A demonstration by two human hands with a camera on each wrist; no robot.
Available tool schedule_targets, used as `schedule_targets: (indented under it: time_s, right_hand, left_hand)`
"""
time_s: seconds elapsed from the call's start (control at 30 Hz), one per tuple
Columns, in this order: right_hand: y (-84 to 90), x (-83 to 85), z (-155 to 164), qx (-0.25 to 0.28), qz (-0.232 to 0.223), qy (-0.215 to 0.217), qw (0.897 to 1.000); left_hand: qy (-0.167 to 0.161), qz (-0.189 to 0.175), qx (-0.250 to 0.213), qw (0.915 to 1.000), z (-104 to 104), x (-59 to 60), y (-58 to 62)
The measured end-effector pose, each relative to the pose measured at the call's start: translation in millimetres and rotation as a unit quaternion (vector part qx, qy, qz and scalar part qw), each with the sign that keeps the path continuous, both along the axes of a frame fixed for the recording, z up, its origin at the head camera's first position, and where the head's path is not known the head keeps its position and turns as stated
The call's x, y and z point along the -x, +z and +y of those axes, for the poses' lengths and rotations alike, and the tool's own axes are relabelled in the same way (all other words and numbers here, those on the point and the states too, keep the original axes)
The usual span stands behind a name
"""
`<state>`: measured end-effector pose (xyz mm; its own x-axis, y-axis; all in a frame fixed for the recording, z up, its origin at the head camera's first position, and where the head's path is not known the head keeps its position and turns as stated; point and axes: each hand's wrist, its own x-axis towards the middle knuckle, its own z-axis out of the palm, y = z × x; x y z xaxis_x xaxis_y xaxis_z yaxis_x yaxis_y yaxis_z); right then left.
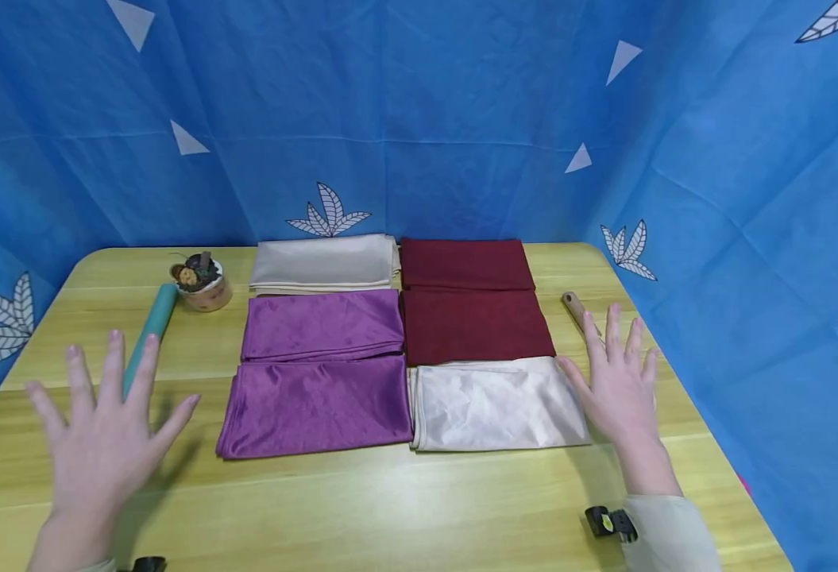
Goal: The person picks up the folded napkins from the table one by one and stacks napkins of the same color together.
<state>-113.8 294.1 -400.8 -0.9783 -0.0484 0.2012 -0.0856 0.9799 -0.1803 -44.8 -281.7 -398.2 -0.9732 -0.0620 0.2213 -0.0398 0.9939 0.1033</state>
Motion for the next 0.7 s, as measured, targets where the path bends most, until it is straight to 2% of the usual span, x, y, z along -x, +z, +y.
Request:
schedule_targets:
  time_s: [0.23, 0.4, 0.7]
  right_hand:
    - [1.7, 8.6, -15.5, -0.001, 0.003, 0.021, 1.0]
    - [-2.2, 12.4, -31.9, 0.022, 0.023, 0.041, 0.999]
    - [-1.8, 18.8, -71.7, 0.073, 0.041, 0.082, 0.993]
  left_hand:
    - [-0.011, -0.023, -0.006, 0.9997, 4.9, 3.1, -0.7]
    - [-0.038, -0.013, -0.039, 0.9984, 13.3, 6.8, -2.9]
    - [-0.073, 0.004, -0.069, 0.995, 29.7, 15.0, -3.1]
